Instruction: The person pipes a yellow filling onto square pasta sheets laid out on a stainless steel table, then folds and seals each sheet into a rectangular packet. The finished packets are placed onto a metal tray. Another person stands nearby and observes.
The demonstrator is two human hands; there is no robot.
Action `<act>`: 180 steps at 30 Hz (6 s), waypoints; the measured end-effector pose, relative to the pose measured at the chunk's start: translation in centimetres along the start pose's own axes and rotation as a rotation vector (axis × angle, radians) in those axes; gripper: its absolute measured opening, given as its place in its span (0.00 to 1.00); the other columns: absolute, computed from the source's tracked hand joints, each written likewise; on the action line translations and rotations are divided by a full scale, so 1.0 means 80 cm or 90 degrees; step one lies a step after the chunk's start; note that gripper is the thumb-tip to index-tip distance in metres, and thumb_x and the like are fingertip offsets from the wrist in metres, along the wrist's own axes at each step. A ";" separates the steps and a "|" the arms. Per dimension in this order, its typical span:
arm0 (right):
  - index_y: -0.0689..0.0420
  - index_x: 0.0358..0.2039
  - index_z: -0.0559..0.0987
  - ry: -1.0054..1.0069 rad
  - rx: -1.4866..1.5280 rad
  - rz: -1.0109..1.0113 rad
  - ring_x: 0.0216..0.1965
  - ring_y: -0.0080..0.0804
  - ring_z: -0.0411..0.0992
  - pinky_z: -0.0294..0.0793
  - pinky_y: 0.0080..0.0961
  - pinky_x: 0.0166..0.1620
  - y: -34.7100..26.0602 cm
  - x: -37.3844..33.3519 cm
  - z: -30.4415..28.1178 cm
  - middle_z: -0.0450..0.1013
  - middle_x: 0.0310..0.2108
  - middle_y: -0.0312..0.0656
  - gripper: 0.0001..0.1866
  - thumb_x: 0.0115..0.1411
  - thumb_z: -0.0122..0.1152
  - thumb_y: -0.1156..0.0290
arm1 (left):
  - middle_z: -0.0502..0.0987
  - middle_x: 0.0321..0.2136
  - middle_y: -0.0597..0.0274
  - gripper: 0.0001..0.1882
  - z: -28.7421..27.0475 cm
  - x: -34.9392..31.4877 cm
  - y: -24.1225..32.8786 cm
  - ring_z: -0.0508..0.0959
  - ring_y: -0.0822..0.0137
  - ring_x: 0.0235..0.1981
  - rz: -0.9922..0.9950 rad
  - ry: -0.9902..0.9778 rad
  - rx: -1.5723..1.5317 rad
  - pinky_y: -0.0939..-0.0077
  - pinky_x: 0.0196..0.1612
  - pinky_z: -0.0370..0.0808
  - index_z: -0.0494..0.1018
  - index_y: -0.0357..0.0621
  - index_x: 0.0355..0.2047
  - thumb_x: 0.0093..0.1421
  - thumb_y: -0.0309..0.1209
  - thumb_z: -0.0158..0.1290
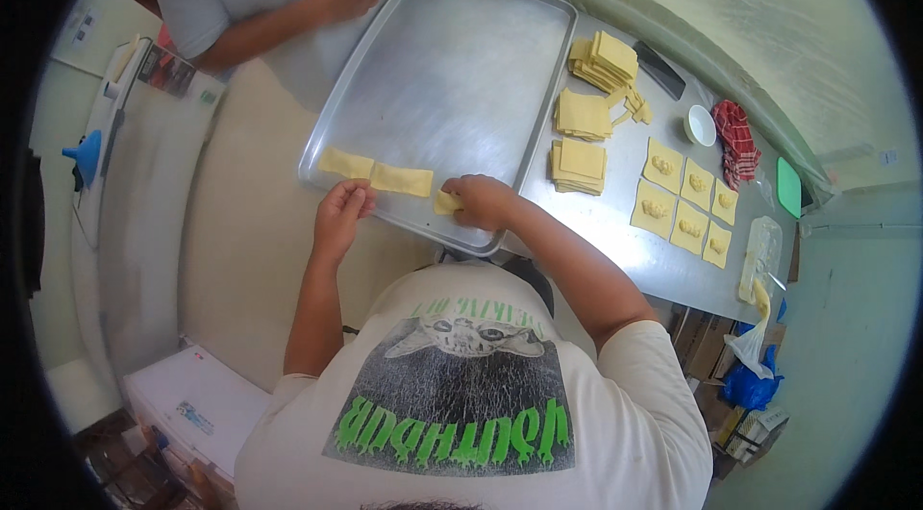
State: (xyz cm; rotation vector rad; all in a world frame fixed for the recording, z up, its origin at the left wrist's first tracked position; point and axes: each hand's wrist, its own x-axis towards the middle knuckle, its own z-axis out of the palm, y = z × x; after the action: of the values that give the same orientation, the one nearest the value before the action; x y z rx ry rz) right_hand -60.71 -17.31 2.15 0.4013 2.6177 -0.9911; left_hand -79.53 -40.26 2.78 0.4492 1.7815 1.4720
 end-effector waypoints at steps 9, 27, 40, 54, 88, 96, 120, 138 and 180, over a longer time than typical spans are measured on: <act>0.58 0.63 0.70 0.102 -0.263 0.106 0.58 0.50 0.68 0.71 0.47 0.59 -0.052 -0.025 -0.006 0.68 0.56 0.49 0.33 0.56 0.64 0.66 | 0.82 0.40 0.60 0.12 -0.025 0.030 0.006 0.80 0.70 0.40 0.072 0.001 0.103 0.74 0.47 0.77 0.76 0.39 0.51 0.73 0.31 0.49; 0.57 0.43 0.83 0.009 -0.026 0.077 0.44 0.46 0.79 0.78 0.39 0.48 -0.090 0.096 -0.011 0.81 0.40 0.48 0.21 0.47 0.74 0.64 | 0.80 0.46 0.53 0.27 -0.007 0.111 0.070 0.77 0.50 0.52 0.232 -0.415 0.715 0.60 0.56 0.73 0.73 0.43 0.58 0.57 0.24 0.61; 0.58 0.44 0.82 0.012 0.132 0.099 0.43 0.47 0.80 0.79 0.39 0.48 -0.083 0.074 -0.016 0.82 0.39 0.50 0.20 0.50 0.72 0.67 | 0.82 0.46 0.50 0.19 -0.009 0.123 0.078 0.81 0.49 0.48 0.189 -0.491 0.677 0.59 0.52 0.76 0.78 0.43 0.51 0.58 0.25 0.62; 0.52 0.44 0.82 0.252 -0.180 0.015 0.50 0.45 0.75 0.69 0.46 0.56 -0.061 0.039 0.015 0.78 0.44 0.43 0.17 0.56 0.67 0.60 | 0.78 0.47 0.59 0.20 -0.009 0.115 0.082 0.73 0.54 0.55 0.442 -0.403 0.846 0.56 0.62 0.63 0.81 0.49 0.48 0.52 0.28 0.63; 0.54 0.34 0.82 0.564 -0.237 0.306 0.52 0.41 0.72 0.54 0.57 0.64 0.353 -0.366 -0.043 0.80 0.33 0.41 0.06 0.57 0.60 0.73 | 0.75 0.50 0.40 0.24 0.649 0.001 -0.006 0.77 0.42 0.50 0.213 -0.147 0.666 0.52 0.55 0.75 0.65 0.36 0.63 0.66 0.23 0.47; 0.51 0.38 0.84 0.501 0.000 0.391 0.48 0.39 0.75 0.63 0.46 0.59 0.359 -0.361 -0.088 0.81 0.33 0.41 0.09 0.55 0.68 0.73 | 0.82 0.34 0.54 0.19 0.641 0.044 -0.011 0.82 0.63 0.32 0.237 -0.158 0.465 0.69 0.41 0.79 0.74 0.35 0.50 0.59 0.25 0.61; 0.56 0.44 0.83 0.398 -0.102 0.046 0.47 0.48 0.75 0.74 0.40 0.51 0.347 -0.402 -0.049 0.76 0.41 0.46 0.14 0.58 0.58 0.76 | 0.78 0.39 0.53 0.07 0.608 0.001 -0.006 0.76 0.50 0.45 0.575 -0.362 0.586 0.58 0.50 0.73 0.80 0.43 0.40 0.62 0.25 0.55; 0.58 0.28 0.78 0.595 -0.260 -0.054 0.38 0.41 0.71 0.71 0.35 0.47 0.322 -0.407 0.010 0.72 0.33 0.43 0.04 0.54 0.55 0.74 | 0.78 0.42 0.58 0.15 0.583 -0.036 -0.046 0.77 0.55 0.47 0.750 -0.350 0.678 0.61 0.54 0.70 0.79 0.42 0.46 0.59 0.26 0.51; 0.77 0.70 0.51 0.391 -0.207 0.219 0.76 0.54 0.43 0.27 0.65 0.73 0.290 -0.406 0.046 0.51 0.72 0.63 0.49 0.68 0.43 0.43 | 0.48 0.73 0.33 0.50 0.589 -0.074 -0.081 0.46 0.42 0.76 0.509 -0.302 0.841 0.29 0.71 0.36 0.45 0.21 0.71 0.61 0.46 0.53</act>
State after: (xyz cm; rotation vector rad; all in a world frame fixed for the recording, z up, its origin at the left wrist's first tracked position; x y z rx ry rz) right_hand -21.93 -7.89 -1.68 1.1742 2.9983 -0.3482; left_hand -39.58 -14.40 -3.19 2.1282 2.0057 0.2543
